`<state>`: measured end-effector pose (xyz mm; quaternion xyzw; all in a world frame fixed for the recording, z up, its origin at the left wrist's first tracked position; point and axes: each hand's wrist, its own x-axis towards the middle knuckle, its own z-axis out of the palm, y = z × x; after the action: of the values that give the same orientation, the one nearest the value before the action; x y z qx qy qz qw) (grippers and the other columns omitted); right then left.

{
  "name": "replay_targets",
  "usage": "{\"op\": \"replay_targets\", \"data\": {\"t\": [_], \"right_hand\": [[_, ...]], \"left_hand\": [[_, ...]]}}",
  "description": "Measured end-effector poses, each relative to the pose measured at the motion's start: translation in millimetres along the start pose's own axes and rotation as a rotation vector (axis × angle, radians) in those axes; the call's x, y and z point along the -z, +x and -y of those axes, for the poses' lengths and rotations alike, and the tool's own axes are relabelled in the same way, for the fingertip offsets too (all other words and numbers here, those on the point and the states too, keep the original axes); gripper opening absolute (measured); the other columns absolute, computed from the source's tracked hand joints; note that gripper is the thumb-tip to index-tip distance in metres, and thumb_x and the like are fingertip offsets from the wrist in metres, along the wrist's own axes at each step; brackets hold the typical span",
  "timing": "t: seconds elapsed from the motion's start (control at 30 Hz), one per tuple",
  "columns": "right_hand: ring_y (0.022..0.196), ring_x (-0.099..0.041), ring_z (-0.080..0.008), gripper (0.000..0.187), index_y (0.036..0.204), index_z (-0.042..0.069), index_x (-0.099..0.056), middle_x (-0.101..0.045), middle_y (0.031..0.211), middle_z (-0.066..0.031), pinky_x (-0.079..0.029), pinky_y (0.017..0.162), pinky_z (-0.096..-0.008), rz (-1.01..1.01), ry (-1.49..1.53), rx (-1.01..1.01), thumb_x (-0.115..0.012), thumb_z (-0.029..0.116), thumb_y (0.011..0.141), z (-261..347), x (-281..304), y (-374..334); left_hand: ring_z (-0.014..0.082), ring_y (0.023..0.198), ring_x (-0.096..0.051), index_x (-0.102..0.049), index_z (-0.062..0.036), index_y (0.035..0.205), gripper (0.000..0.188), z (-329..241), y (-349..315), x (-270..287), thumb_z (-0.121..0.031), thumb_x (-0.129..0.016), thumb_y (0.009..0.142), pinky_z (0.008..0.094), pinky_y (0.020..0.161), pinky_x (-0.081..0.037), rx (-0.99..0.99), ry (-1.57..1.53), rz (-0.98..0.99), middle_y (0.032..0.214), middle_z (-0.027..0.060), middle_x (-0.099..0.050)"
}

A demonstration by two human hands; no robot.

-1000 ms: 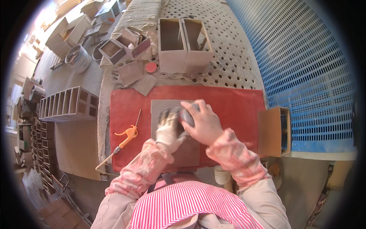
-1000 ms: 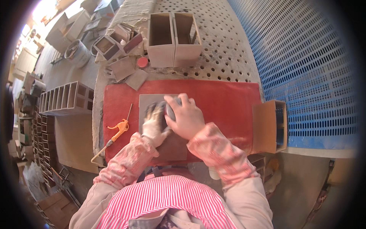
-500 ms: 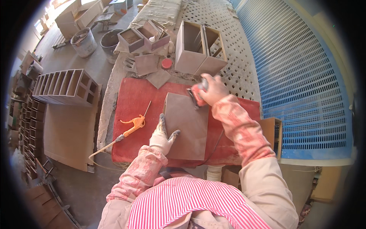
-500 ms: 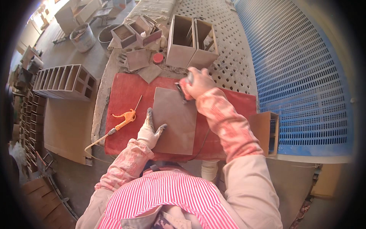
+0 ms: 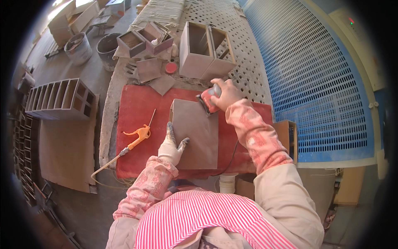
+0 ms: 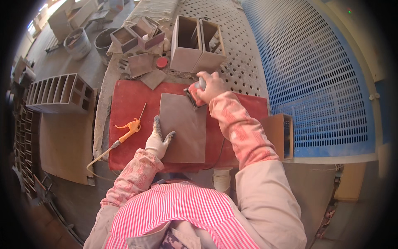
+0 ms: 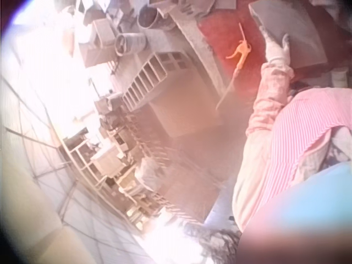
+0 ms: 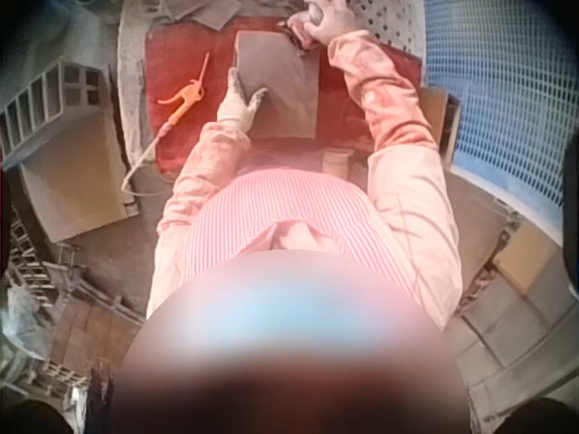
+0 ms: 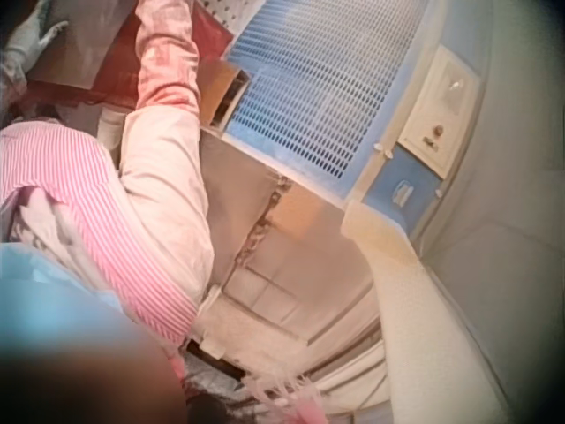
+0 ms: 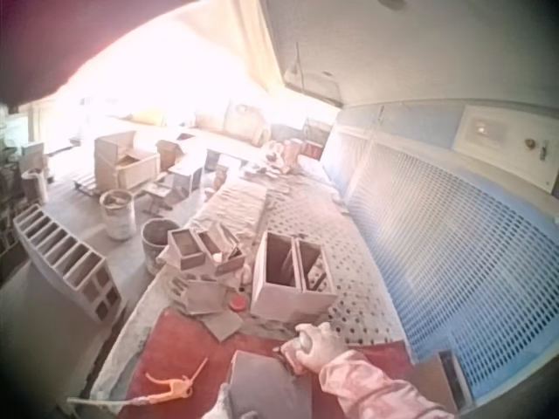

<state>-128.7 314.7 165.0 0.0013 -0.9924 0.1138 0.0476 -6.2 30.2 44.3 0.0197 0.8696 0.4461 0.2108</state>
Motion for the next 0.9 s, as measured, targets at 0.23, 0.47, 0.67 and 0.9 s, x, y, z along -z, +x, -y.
{"op": "replay_targets", "data": {"t": [0.23, 0.47, 0.67, 0.9], "right_hand": [[0.113, -0.067, -0.0412, 0.058, 0.135, 0.031, -0.068, -0.059, 0.123, -0.0145, -0.060, 0.093, -0.0537, 0.062, 0.087, 0.115, -0.084, 0.028, 0.079, 10, 26, -127], [0.111, -0.068, -0.0442, 0.058, 0.137, 0.030, -0.067, -0.061, 0.123, -0.0170, -0.059, 0.096, -0.0535, 0.021, 0.050, 0.174, -0.083, 0.031, 0.082, -2, 1, -6], [0.112, -0.066, -0.0429, 0.058, 0.133, 0.030, -0.069, -0.059, 0.126, -0.0166, -0.060, 0.095, -0.0534, 0.049, 0.106, 0.090, -0.085, 0.027, 0.078, 7, 18, -72], [0.108, -0.068, -0.0434, 0.049, 0.131, 0.030, -0.072, -0.061, 0.120, -0.0171, -0.062, 0.087, -0.0554, -0.037, 0.077, 0.177, -0.083, 0.041, 0.084, 94, -9, -62]], "left_hand": [[0.0487, 0.118, -0.071, 0.003, -0.0218, 0.177, 0.114, 6, 5, -7, -0.056, -0.074, 0.100, 0.0525, 0.100, -0.057, 0.000, -0.009, -0.002, 0.149, 0.0250, -0.065], [0.0504, 0.113, -0.072, 0.005, -0.0212, 0.177, 0.115, 13, 7, -10, -0.056, -0.074, 0.100, 0.0542, 0.098, -0.058, -0.051, -0.007, -0.029, 0.149, 0.0268, -0.064], [0.0516, 0.107, -0.073, 0.005, -0.0217, 0.177, 0.111, 16, 8, -10, -0.053, -0.071, 0.102, 0.0565, 0.093, -0.058, -0.040, -0.011, -0.002, 0.131, 0.0303, -0.072], [0.0540, 0.095, -0.073, 0.002, -0.0243, 0.177, 0.098, 23, 13, -17, -0.046, -0.063, 0.108, 0.0603, 0.085, -0.057, -0.066, -0.044, -0.016, 0.109, 0.0319, -0.075]]}}
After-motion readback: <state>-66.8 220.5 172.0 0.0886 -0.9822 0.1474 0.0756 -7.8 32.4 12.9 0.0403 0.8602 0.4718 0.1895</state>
